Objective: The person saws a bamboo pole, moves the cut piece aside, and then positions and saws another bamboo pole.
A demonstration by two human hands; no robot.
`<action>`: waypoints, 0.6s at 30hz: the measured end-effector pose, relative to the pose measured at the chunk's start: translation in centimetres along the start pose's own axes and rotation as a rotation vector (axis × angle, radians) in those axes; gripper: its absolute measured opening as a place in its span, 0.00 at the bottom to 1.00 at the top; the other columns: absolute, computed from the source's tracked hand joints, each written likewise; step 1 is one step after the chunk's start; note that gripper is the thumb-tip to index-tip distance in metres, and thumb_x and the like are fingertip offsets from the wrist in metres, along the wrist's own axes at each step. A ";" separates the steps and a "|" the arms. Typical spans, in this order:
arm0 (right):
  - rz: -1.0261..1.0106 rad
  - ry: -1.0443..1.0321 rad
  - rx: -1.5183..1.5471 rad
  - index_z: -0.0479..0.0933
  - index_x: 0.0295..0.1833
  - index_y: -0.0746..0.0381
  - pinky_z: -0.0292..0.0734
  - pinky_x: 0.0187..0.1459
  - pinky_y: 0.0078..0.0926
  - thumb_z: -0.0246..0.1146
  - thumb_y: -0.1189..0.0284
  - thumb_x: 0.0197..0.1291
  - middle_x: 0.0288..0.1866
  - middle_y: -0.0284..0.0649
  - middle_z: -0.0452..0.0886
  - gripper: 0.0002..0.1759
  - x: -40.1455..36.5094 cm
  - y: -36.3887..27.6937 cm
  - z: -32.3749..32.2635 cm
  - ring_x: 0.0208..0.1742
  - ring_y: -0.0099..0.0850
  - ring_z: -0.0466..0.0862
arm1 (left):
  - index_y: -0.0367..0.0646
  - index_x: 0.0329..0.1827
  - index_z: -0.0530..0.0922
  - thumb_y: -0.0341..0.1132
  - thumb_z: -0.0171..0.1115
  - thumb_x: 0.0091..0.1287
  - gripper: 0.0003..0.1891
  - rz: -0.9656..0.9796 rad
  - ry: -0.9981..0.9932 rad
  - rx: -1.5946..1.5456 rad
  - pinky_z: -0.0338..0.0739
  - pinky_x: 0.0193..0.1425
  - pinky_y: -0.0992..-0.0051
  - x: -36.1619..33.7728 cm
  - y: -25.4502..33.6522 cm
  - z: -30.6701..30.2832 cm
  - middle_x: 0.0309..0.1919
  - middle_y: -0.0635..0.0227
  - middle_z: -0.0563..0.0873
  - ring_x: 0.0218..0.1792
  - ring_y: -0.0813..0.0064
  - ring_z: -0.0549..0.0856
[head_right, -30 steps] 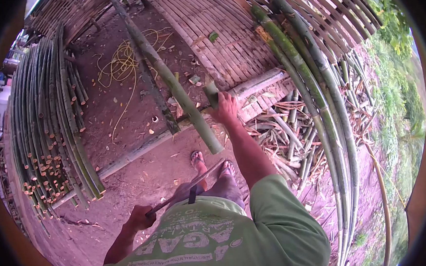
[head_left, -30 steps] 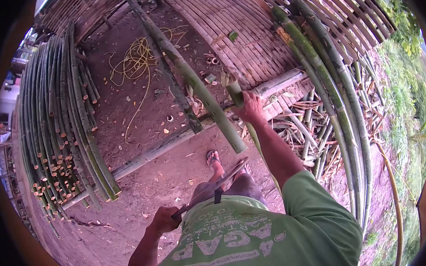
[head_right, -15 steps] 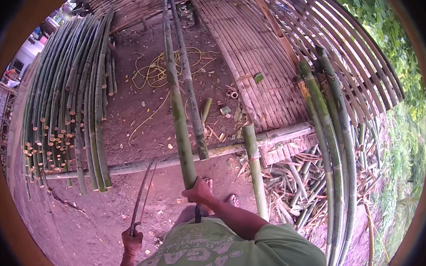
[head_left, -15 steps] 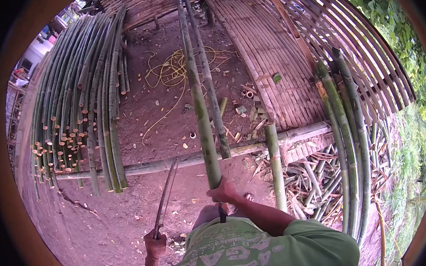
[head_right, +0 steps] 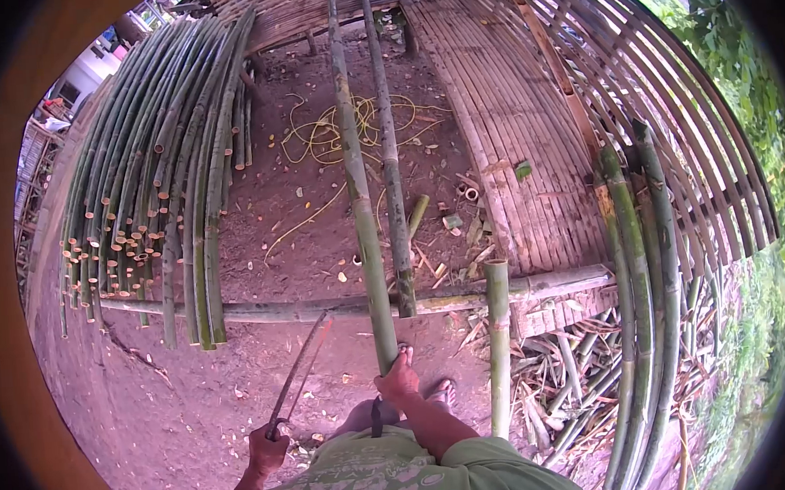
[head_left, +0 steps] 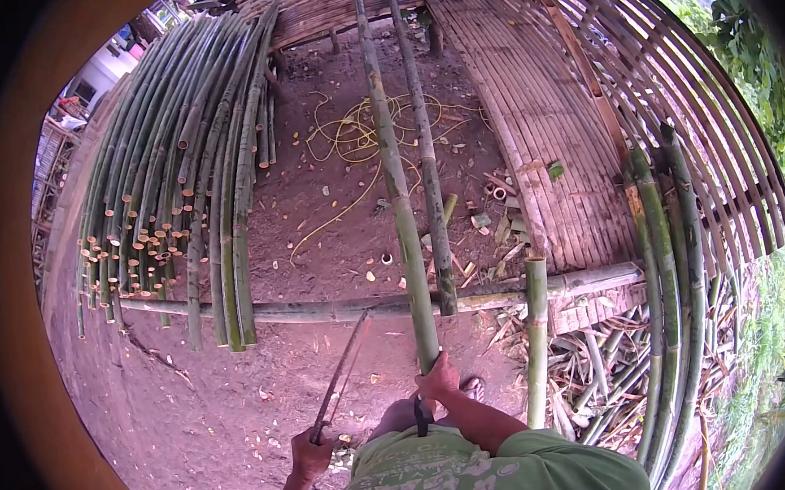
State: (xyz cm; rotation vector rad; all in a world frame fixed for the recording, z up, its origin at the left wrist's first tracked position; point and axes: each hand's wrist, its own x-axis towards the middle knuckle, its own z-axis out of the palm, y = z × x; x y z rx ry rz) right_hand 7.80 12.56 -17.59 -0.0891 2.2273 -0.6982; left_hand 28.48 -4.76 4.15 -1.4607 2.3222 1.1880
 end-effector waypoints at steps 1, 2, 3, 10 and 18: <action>0.004 -0.026 0.000 0.53 0.65 0.67 0.74 0.55 0.45 0.68 0.58 0.42 0.49 0.59 0.78 0.48 0.1 0.1 -0.5 0.52 0.54 0.80 | 0.39 0.20 0.72 0.31 0.66 0.51 0.10 0.019 -0.022 0.040 0.63 0.20 0.76 0.1 0.8 -0.1 0.13 0.77 0.71 0.17 0.86 0.66; 0.007 -0.053 -0.001 0.54 0.64 0.67 0.74 0.55 0.45 0.68 0.57 0.42 0.49 0.59 0.78 0.47 0.2 0.2 -1.2 0.52 0.54 0.80 | 0.39 0.20 0.72 0.31 0.66 0.51 0.10 0.030 -0.032 0.039 0.63 0.20 0.77 0.5 0.6 0.0 0.13 0.78 0.71 0.17 0.86 0.66; 0.010 -0.082 -0.003 0.55 0.64 0.68 0.74 0.55 0.45 0.69 0.56 0.42 0.49 0.59 0.78 0.47 0.4 0.4 -1.6 0.52 0.54 0.80 | 0.39 0.20 0.73 0.31 0.66 0.51 0.10 0.039 -0.042 0.038 0.63 0.20 0.77 0.8 0.1 0.2 0.13 0.78 0.71 0.17 0.87 0.67; -0.066 -0.110 -0.040 0.63 0.59 0.68 0.75 0.55 0.42 0.71 0.55 0.38 0.50 0.57 0.79 0.44 1.5 1.8 -4.9 0.53 0.51 0.80 | 0.38 0.24 0.76 0.32 0.66 0.52 0.08 0.012 -0.025 -0.038 0.64 0.21 0.78 0.2 0.6 0.2 0.12 0.78 0.71 0.17 0.88 0.67; -0.050 -0.183 -0.197 0.63 0.57 0.68 0.76 0.55 0.41 0.71 0.58 0.35 0.49 0.57 0.79 0.43 1.5 0.9 -7.6 0.52 0.51 0.81 | 0.41 0.20 0.73 0.31 0.64 0.51 0.08 0.003 -0.014 -0.117 0.62 0.20 0.78 1.5 -0.3 1.4 0.12 0.76 0.70 0.16 0.87 0.66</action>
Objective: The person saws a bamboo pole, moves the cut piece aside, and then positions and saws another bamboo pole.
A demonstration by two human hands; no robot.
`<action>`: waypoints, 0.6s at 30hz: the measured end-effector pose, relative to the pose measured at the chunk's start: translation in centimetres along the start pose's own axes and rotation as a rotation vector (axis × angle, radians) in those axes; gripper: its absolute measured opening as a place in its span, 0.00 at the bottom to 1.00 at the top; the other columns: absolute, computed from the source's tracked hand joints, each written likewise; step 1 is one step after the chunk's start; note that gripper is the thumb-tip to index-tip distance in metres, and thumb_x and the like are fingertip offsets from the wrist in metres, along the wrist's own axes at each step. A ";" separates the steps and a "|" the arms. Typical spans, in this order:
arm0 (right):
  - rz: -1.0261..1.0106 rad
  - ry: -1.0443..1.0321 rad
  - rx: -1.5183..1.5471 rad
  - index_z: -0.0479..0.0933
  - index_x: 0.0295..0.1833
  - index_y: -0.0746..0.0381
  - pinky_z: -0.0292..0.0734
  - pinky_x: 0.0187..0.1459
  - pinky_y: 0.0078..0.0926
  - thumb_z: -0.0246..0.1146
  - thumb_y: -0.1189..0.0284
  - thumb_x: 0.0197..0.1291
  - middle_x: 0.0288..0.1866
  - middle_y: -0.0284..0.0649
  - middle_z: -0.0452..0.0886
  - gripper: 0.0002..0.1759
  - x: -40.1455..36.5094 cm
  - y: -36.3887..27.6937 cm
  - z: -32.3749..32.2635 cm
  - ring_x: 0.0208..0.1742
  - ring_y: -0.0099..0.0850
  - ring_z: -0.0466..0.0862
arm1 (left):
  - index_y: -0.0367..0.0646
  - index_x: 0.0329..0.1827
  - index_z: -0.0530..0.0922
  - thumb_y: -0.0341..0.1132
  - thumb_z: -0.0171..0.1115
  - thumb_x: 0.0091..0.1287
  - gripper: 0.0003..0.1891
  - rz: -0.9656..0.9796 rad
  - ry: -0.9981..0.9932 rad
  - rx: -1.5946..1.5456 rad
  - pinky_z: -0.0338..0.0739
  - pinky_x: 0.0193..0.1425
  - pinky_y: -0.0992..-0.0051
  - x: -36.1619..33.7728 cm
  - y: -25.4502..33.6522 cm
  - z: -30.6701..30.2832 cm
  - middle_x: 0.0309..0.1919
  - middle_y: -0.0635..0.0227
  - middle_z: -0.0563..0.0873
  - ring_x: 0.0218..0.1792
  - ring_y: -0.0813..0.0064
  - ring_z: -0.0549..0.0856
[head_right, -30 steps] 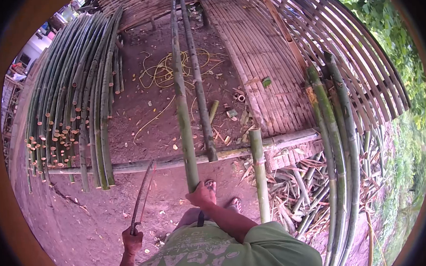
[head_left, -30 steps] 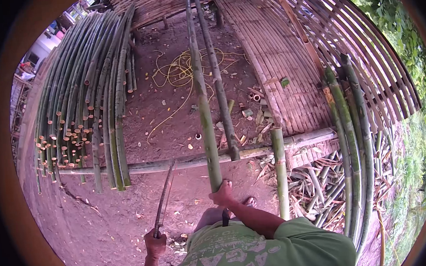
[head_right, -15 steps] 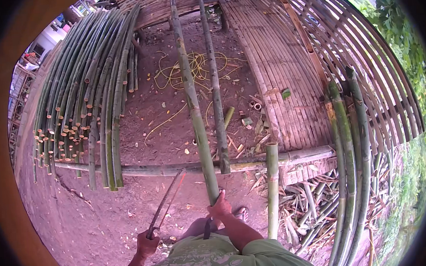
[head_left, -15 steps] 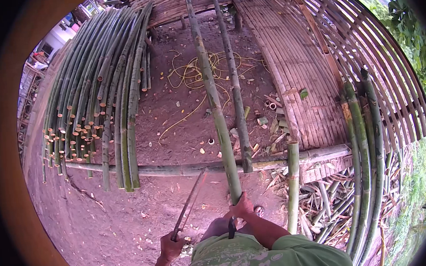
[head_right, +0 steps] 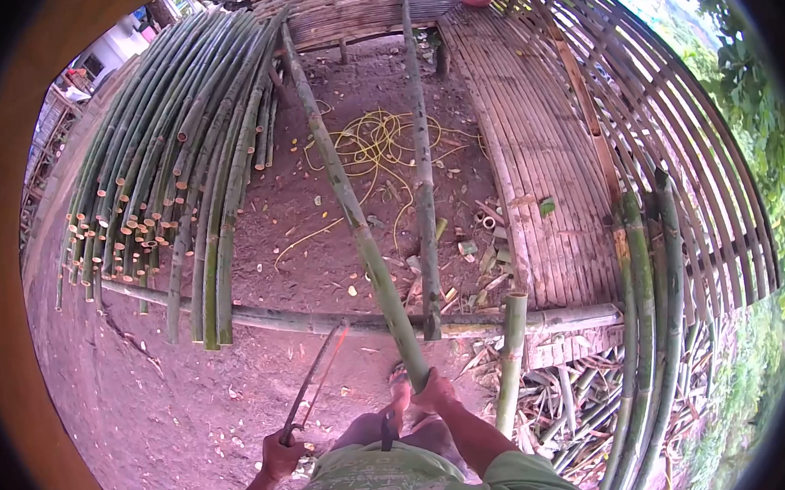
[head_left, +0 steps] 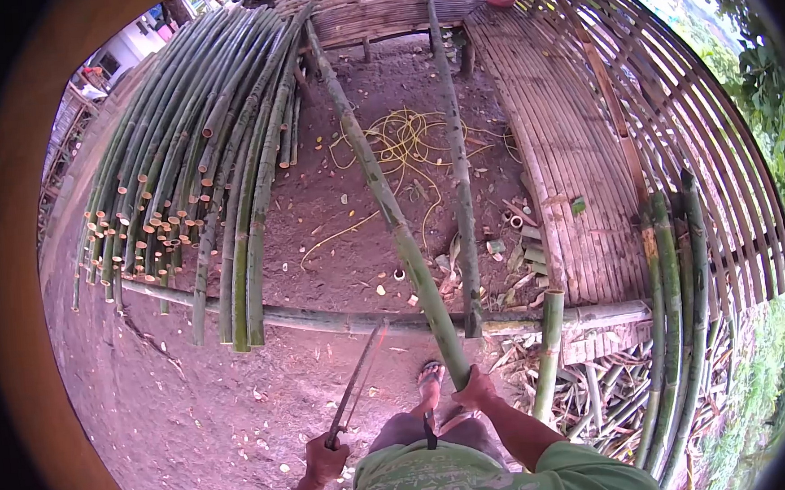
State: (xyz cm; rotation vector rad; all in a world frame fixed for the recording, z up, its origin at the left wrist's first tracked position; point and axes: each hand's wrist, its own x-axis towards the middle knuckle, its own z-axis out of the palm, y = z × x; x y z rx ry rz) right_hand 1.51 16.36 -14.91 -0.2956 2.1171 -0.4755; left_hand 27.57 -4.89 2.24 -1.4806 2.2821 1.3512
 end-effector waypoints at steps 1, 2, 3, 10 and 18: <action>-0.010 0.007 -0.018 0.63 0.57 0.68 0.76 0.55 0.41 0.71 0.58 0.36 0.49 0.58 0.79 0.43 0.0 0.0 0.2 0.52 0.51 0.80 | 0.41 0.20 0.73 0.31 0.64 0.51 0.08 -0.003 0.000 0.012 0.62 0.20 0.77 0.4 -0.8 0.2 0.12 0.76 0.70 0.16 0.87 0.66; -0.017 0.017 -0.031 0.63 0.58 0.68 0.76 0.54 0.42 0.71 0.58 0.36 0.49 0.58 0.79 0.43 0.0 0.0 0.4 0.52 0.51 0.80 | 0.41 0.19 0.72 0.31 0.64 0.51 0.09 -0.003 -0.004 0.028 0.62 0.20 0.77 0.6 -1.2 0.3 0.12 0.76 0.70 0.16 0.86 0.66; -0.025 0.030 -0.042 0.62 0.58 0.68 0.76 0.54 0.42 0.71 0.58 0.37 0.49 0.59 0.79 0.43 0.2 -0.1 0.3 0.52 0.52 0.80 | 0.41 0.18 0.71 0.31 0.64 0.51 0.10 0.007 -0.012 0.042 0.63 0.20 0.75 0.7 -0.5 0.1 0.11 0.75 0.70 0.16 0.85 0.67; -0.269 0.083 0.074 0.61 0.57 0.73 0.76 0.52 0.44 0.70 0.55 0.44 0.45 0.60 0.80 0.43 2.9 -14.4 -4.8 0.47 0.52 0.82 | 0.41 0.18 0.70 0.30 0.64 0.51 0.10 0.034 0.006 0.046 0.63 0.20 0.76 0.5 -1.1 -0.4 0.11 0.76 0.70 0.16 0.85 0.66; -1.236 -0.179 0.274 0.78 0.50 0.63 0.76 0.52 0.42 0.63 0.63 0.59 0.49 0.51 0.80 0.18 2.0 -28.3 -3.0 0.51 0.48 0.81 | 0.40 0.21 0.75 0.32 0.61 0.54 0.08 0.029 0.076 0.209 0.63 0.18 0.70 -4.9 -5.1 -1.6 0.09 0.66 0.70 0.13 0.80 0.68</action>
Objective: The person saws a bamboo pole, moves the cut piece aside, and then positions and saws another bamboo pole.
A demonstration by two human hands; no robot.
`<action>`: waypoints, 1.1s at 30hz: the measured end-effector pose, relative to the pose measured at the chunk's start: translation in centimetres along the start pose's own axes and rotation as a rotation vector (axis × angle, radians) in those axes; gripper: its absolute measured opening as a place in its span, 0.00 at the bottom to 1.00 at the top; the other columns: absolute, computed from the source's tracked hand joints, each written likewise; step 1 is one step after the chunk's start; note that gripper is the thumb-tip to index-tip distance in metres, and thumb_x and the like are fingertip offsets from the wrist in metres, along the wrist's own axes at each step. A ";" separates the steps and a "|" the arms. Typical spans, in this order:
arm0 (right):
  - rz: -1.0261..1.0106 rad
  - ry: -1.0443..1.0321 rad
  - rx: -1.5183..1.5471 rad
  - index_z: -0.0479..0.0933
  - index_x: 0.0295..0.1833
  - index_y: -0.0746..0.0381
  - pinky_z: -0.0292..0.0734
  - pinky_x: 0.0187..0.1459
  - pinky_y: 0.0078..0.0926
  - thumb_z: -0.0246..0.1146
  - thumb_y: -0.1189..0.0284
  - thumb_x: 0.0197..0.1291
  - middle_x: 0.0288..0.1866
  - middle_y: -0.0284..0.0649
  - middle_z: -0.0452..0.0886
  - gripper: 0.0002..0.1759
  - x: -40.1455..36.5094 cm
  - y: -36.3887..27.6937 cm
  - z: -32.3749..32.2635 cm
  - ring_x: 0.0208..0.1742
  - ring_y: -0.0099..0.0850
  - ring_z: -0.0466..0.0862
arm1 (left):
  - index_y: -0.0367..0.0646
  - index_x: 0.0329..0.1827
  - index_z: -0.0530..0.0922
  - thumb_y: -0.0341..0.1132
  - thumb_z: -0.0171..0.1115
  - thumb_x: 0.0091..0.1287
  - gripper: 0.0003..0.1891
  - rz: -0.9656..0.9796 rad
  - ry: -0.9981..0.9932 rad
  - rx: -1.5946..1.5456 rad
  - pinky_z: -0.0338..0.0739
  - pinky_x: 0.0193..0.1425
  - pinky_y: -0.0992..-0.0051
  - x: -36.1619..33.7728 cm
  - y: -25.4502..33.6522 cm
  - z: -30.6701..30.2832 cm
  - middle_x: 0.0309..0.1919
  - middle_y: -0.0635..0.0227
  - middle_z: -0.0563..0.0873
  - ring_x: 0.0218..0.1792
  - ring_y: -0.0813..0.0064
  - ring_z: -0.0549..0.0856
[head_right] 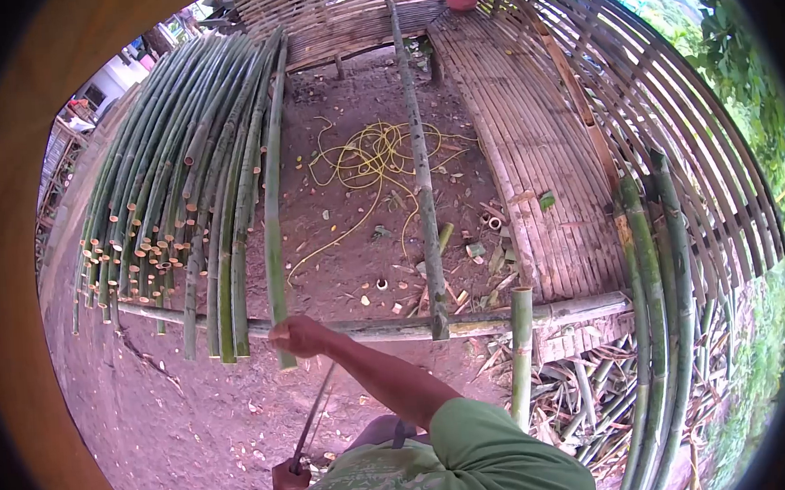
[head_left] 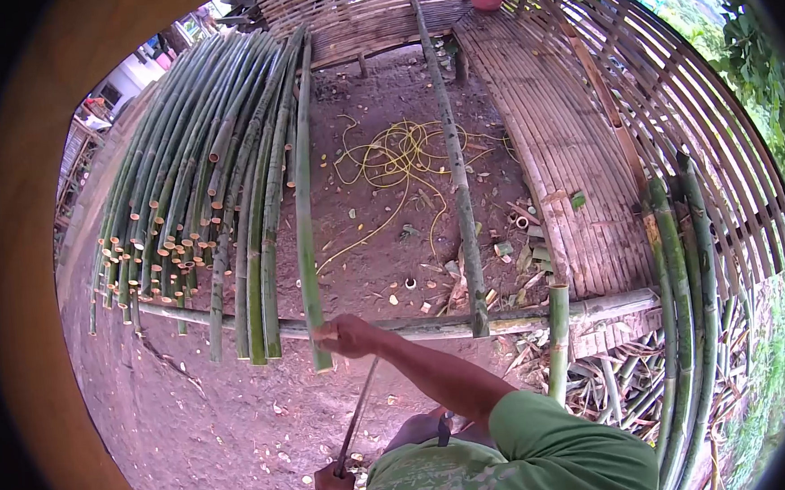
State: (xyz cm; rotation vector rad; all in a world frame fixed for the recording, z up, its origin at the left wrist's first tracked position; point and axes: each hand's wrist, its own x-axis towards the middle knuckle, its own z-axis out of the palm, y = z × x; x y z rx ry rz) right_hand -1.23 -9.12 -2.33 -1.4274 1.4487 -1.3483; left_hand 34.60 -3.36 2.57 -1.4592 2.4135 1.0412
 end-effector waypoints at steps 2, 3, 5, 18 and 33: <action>-0.048 0.157 0.004 0.78 0.52 0.63 0.76 0.53 0.38 0.64 0.64 0.59 0.50 0.51 0.81 0.19 -3.4 0.1 1.0 0.51 0.47 0.81 | 0.39 0.21 0.75 0.32 0.61 0.53 0.07 0.054 -0.007 -0.061 0.63 0.18 0.69 -0.3 -0.1 0.3 0.09 0.65 0.70 0.12 0.77 0.69; -0.056 0.238 -0.037 0.77 0.55 0.63 0.76 0.53 0.35 0.65 0.65 0.58 0.50 0.51 0.81 0.21 -7.0 1.2 0.5 0.50 0.46 0.82 | 0.38 0.22 0.75 0.32 0.60 0.52 0.07 0.064 -0.015 -0.018 0.64 0.18 0.68 -0.3 0.2 0.3 0.09 0.65 0.70 0.12 0.75 0.70; 0.321 0.415 -0.245 0.76 0.55 0.62 0.73 0.57 0.36 0.69 0.61 0.53 0.55 0.51 0.78 0.26 -15.7 3.8 0.0 0.55 0.45 0.79 | 0.38 0.22 0.75 0.32 0.61 0.51 0.07 0.046 -0.038 -0.027 0.65 0.18 0.67 0.3 -1.3 1.5 0.10 0.64 0.71 0.12 0.74 0.71; 1.675 0.565 -0.330 0.77 0.49 0.63 0.80 0.47 0.35 0.82 0.50 0.19 0.44 0.45 0.83 0.47 -63.3 16.8 10.9 0.43 0.36 0.83 | 0.38 0.26 0.75 0.34 0.60 0.52 0.08 0.232 -0.154 0.165 0.70 0.22 0.66 5.4 5.6 -0.3 0.14 0.55 0.76 0.15 0.70 0.72; 0.520 1.423 -0.134 0.66 0.64 0.64 0.78 0.48 0.29 0.74 0.68 0.45 0.48 0.48 0.82 0.40 -40.3 6.0 -10.3 0.45 0.36 0.84 | 0.40 0.20 0.69 0.29 0.63 0.52 0.10 0.353 -0.157 0.235 0.63 0.21 0.76 4.6 9.9 1.0 0.12 0.74 0.69 0.17 0.83 0.66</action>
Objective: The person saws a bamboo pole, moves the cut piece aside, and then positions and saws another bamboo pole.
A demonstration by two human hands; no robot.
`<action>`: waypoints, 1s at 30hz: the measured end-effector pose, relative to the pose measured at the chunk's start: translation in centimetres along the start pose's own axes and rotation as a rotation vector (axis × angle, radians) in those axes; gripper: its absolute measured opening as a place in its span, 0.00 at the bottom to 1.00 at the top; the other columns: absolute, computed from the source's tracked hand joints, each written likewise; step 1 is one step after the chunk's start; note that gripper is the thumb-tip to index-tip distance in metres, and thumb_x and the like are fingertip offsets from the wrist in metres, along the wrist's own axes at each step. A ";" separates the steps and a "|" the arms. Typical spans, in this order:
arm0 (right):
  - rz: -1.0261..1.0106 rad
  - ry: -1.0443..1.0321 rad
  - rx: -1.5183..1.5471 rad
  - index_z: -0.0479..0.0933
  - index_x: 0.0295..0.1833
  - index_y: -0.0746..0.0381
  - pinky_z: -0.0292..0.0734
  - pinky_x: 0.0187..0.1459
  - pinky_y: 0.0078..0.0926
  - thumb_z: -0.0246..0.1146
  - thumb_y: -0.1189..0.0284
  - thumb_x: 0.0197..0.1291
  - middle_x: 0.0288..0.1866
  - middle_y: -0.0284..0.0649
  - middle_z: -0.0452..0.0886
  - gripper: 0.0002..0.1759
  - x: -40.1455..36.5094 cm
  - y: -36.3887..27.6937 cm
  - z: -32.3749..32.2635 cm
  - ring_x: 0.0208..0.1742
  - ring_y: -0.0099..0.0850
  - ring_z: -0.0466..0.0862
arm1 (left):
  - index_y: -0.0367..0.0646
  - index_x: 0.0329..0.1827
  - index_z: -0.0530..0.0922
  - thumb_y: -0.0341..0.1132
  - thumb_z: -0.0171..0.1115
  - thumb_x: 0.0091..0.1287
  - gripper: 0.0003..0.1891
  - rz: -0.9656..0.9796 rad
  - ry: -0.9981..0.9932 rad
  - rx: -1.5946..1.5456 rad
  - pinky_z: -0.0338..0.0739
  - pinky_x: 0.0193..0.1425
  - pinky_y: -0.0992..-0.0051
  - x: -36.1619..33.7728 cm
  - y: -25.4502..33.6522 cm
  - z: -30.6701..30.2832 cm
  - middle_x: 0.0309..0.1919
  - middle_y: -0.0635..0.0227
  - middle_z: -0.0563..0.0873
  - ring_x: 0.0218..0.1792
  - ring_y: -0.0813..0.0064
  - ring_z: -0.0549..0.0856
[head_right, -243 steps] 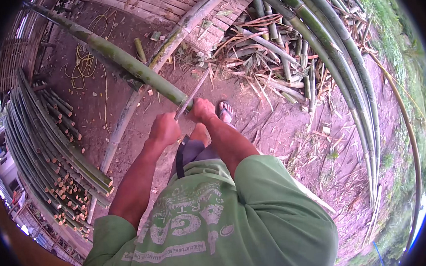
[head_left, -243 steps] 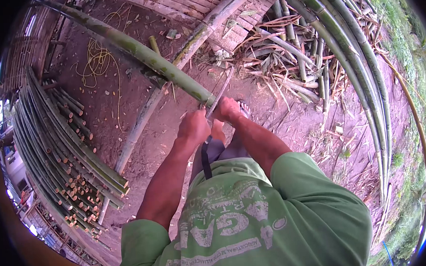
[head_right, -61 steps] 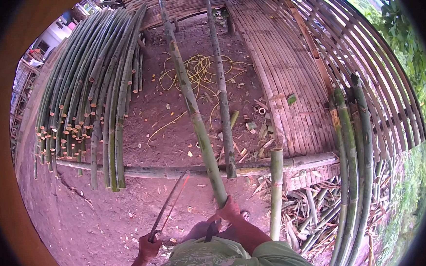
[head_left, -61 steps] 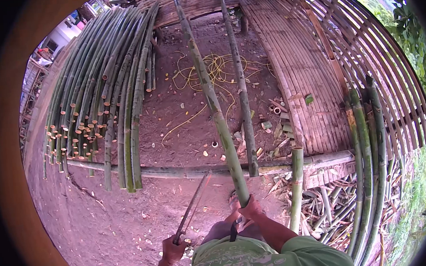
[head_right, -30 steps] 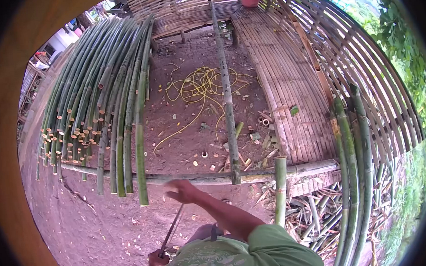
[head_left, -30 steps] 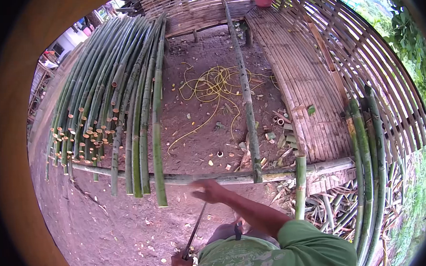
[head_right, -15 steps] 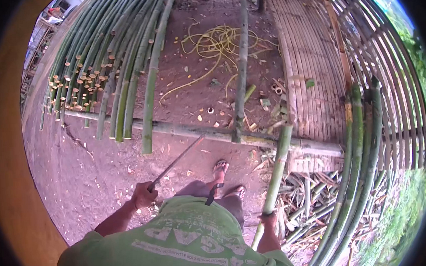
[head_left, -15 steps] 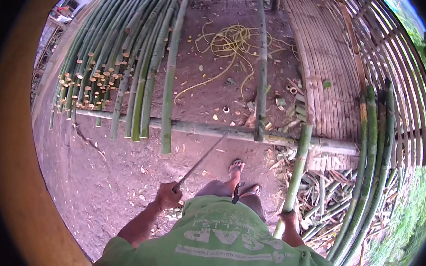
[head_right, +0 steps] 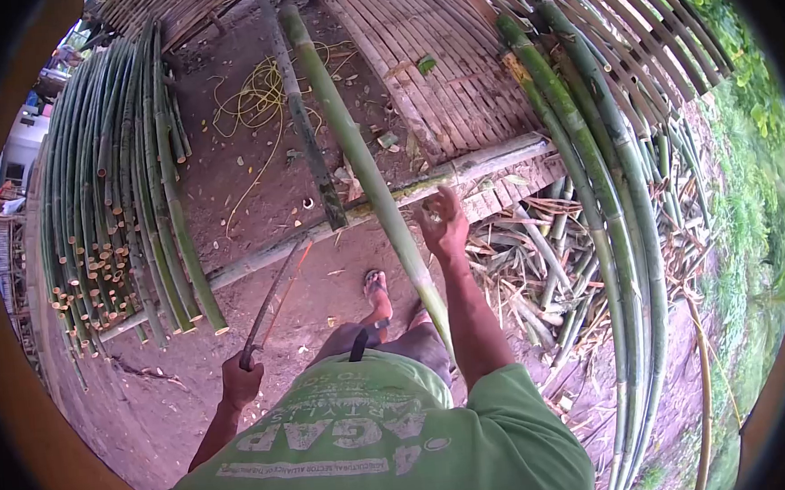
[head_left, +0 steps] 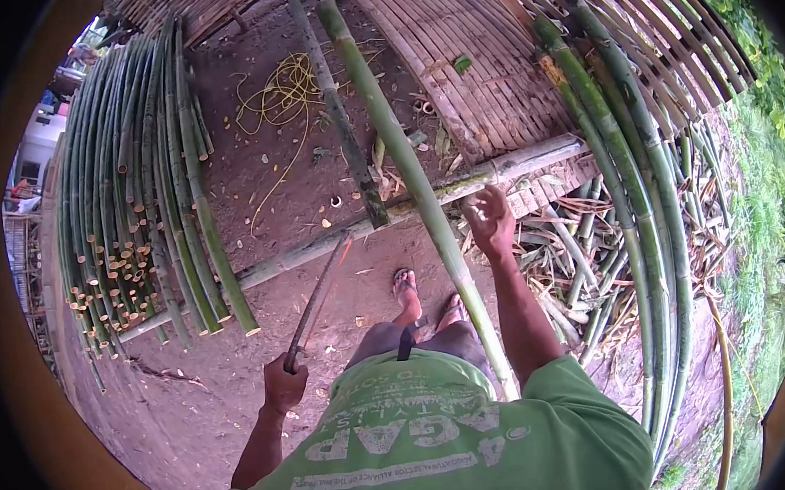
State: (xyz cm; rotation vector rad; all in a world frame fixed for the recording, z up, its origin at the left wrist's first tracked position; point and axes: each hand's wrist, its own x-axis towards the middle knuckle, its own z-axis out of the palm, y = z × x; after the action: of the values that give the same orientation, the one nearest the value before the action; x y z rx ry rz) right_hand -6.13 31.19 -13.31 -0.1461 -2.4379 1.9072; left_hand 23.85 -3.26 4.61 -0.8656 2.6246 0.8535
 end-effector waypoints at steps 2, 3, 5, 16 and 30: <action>0.046 -0.196 -0.321 0.64 0.66 0.63 0.76 0.54 0.35 0.77 0.59 0.37 0.53 0.51 0.80 0.49 -5.4 5.0 -3.7 0.53 0.42 0.81 | 0.40 0.20 0.69 0.29 0.63 0.52 0.10 -0.048 0.007 -0.031 0.63 0.21 0.75 -0.3 0.8 -0.7 0.12 0.73 0.69 0.16 0.82 0.66; 0.122 -0.337 -0.549 0.62 0.68 0.63 0.74 0.58 0.38 0.79 0.55 0.33 0.56 0.53 0.78 0.55 -8.8 6.9 -5.9 0.57 0.45 0.79 | 0.40 0.20 0.69 0.29 0.63 0.52 0.10 -0.078 0.012 -0.051 0.63 0.21 0.75 -0.6 1.1 -0.9 0.12 0.72 0.69 0.16 0.82 0.66; 0.569 -0.658 -0.633 0.54 0.73 0.64 0.64 0.68 0.38 0.82 0.46 0.20 0.69 0.53 0.66 0.72 -15.8 14.8 -8.4 0.66 0.48 0.71 | 0.40 0.20 0.69 0.29 0.63 0.52 0.10 -0.060 0.034 -0.049 0.64 0.22 0.75 -0.5 1.5 -0.7 0.12 0.71 0.69 0.16 0.81 0.67; 0.762 -0.848 -0.838 0.72 0.61 0.60 0.74 0.60 0.35 0.78 0.49 0.26 0.57 0.48 0.78 0.51 -23.3 21.1 -6.3 0.58 0.42 0.79 | 0.35 0.31 0.76 0.32 0.58 0.55 0.08 0.212 -0.076 0.228 0.74 0.33 0.56 9.6 6.4 0.6 0.24 0.44 0.80 0.30 0.44 0.81; 0.330 -0.555 0.024 0.78 0.39 0.64 0.77 0.36 0.28 0.78 0.68 0.34 0.30 0.36 0.82 0.24 -5.4 -2.0 -0.4 0.31 0.25 0.80 | 0.37 0.27 0.76 0.35 0.60 0.53 0.08 0.148 -0.097 -0.056 0.74 0.31 0.61 11.9 -0.1 -4.3 0.20 0.49 0.78 0.24 0.51 0.80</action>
State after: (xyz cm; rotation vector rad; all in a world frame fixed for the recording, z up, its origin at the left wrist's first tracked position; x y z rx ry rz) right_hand -0.79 30.59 -11.17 -0.0161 -2.8808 2.3806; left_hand 14.30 -11.38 3.24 -0.6316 2.6165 0.9852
